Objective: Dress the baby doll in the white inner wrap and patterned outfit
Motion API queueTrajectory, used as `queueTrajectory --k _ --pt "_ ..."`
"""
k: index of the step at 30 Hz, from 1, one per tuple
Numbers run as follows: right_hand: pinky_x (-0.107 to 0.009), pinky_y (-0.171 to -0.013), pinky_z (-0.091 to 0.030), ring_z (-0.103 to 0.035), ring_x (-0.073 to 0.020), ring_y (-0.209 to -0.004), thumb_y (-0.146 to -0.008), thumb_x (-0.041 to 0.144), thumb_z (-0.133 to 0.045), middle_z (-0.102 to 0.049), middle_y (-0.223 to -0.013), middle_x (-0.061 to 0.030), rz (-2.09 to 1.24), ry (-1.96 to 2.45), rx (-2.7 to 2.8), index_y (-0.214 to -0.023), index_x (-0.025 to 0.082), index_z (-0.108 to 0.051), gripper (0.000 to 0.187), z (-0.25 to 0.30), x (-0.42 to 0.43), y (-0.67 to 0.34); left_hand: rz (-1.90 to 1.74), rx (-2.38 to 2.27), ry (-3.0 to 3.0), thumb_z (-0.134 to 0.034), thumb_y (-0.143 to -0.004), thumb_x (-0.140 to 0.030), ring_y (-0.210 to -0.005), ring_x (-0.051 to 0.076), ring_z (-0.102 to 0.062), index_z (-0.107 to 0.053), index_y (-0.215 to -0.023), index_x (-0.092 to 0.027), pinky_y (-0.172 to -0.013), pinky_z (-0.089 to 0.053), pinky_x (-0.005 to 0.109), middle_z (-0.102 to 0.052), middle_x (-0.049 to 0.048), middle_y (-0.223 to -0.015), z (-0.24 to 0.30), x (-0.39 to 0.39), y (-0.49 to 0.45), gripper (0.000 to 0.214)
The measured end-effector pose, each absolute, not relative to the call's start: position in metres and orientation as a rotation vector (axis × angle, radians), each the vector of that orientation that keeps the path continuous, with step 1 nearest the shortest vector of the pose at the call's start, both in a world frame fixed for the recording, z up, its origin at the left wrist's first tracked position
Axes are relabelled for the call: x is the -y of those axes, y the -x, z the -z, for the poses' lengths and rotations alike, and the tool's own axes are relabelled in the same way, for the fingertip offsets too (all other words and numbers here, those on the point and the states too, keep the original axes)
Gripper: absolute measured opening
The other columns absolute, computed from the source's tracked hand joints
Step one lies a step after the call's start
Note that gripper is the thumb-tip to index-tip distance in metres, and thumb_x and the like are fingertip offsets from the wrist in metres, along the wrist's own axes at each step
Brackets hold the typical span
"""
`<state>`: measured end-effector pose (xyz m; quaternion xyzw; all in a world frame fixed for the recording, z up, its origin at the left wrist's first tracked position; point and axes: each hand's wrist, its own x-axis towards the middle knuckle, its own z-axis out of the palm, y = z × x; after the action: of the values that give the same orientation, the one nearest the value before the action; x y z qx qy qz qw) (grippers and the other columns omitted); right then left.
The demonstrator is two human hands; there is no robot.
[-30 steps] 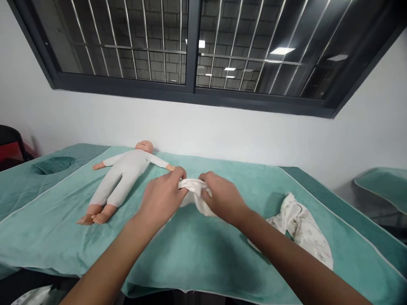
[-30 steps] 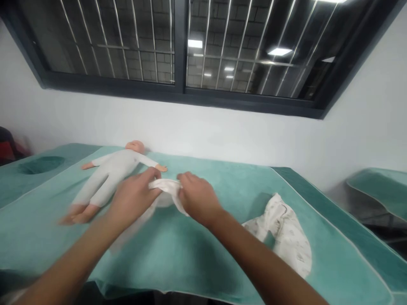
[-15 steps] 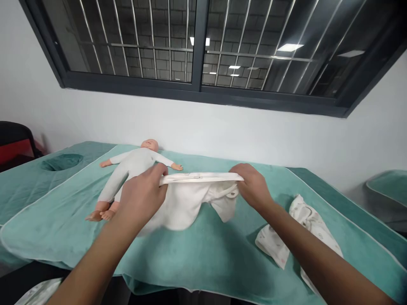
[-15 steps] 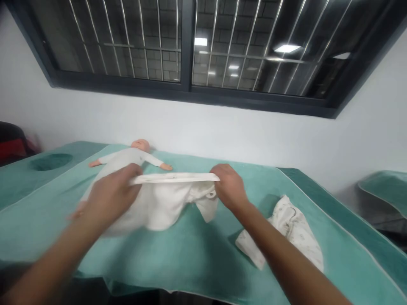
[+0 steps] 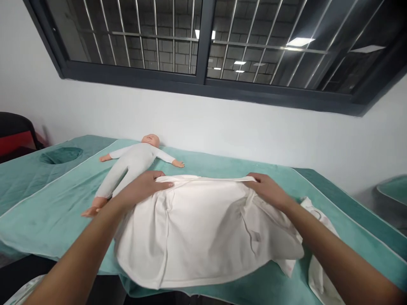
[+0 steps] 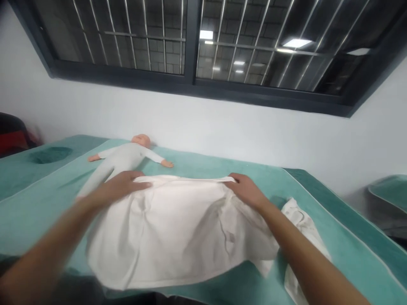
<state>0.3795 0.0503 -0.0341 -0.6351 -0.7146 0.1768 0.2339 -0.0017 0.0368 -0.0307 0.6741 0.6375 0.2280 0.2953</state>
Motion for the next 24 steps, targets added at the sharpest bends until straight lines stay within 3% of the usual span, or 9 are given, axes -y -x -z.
queueTrajectory --k 4,7,12,14,16,20,24 --pt "-0.027 -0.06 -0.039 -0.057 -0.0186 -0.071 -0.083 0.043 -0.045 -0.064 -0.075 -0.0024 -0.378 2.011 2.004 -0.073 0.02 -0.058 0.029 0.071 -0.099 -0.369 -0.742 -1.809 -1.91 -0.051 -0.084 -0.054 -0.086 0.024 -0.064 -0.062 -0.087 -0.02 -0.073 -0.043 0.028 -0.069 0.0034 -0.089 0.078 -0.093 -0.011 0.035" --pt "-0.034 -0.065 -0.041 -0.06 -0.0259 -0.079 -0.084 0.038 -0.043 -0.067 -0.09 -0.0096 -0.232 2.136 1.925 -0.093 0.02 -0.062 0.028 0.086 -0.132 -0.363 -0.729 -1.98 -2.002 -0.047 -0.09 -0.045 -0.095 0.027 -0.063 -0.062 -0.098 -0.02 -0.077 -0.044 0.032 -0.069 0.009 -0.1 0.102 -0.136 -0.027 0.031" --pt "-0.048 -0.086 -0.043 -0.055 -0.0349 -0.109 -0.088 0.03 -0.041 -0.059 -0.123 -0.0185 0.4 2.01 1.914 -0.121 0.014 -0.054 0.039 0.123 -0.143 -0.334 -0.794 -2.12 -2.007 -0.045 -0.092 -0.025 -0.111 0.028 -0.055 -0.056 -0.116 -0.016 -0.09 -0.042 0.037 -0.061 0.0157 -0.119 0.111 -0.157 -0.052 0.028" --pt "-0.052 -0.101 -0.036 -0.048 -0.0337 -0.121 -0.09 0.028 -0.041 -0.053 -0.134 -0.0169 0.518 1.76 2.023 -0.126 0.015 -0.051 0.039 0.145 -0.129 -0.318 -0.9 -2.123 -2.043 -0.048 -0.091 -0.022 -0.118 0.026 -0.051 -0.053 -0.121 -0.018 -0.097 -0.04 0.037 -0.058 0.0127 -0.124 0.118 -0.129 -0.049 0.031" --pt "-0.051 -0.11 -0.029 -0.046 -0.0304 -0.126 -0.092 0.027 -0.039 -0.052 -0.136 -0.0131 0.453 1.529 2.154 -0.126 0.019 -0.051 0.036 0.165 -0.113 -0.306 -1.342 -2.022 -2.08 -0.046 -0.093 -0.022 -0.117 0.023 -0.051 -0.053 -0.12 -0.02 -0.1 -0.04 0.036 -0.059 0.0104 -0.12 0.138 -0.077 -0.037 0.027" --pt "-0.047 -0.104 -0.04 -0.049 -0.0298 -0.124 -0.092 0.034 -0.041 -0.055 -0.132 -0.0115 0.194 1.335 2.192 -0.117 0.021 -0.056 0.032 0.187 -0.105 -0.304 -2.095 -2.211 -1.655 -0.052 -0.088 -0.017 -0.094 0.02 -0.058 -0.056 -0.097 -0.022 -0.086 -0.048 0.035 -0.057 0.005 -0.098 0.216 0.057 0.007 0.011" --pt "-0.049 -0.104 -0.041 -0.05 -0.0317 -0.122 -0.09 0.041 -0.042 -0.057 -0.127 -0.0124 0.042 1.388 2.076 -0.108 0.02 -0.059 0.033 0.193 -0.12 -0.311 -1.524 -2.566 -1.273 -0.049 -0.084 -0.025 -0.09 0.023 -0.061 -0.059 -0.095 -0.019 -0.078 -0.051 0.035 -0.061 0.007 -0.097 0.305 0.144 0.065 0.015"
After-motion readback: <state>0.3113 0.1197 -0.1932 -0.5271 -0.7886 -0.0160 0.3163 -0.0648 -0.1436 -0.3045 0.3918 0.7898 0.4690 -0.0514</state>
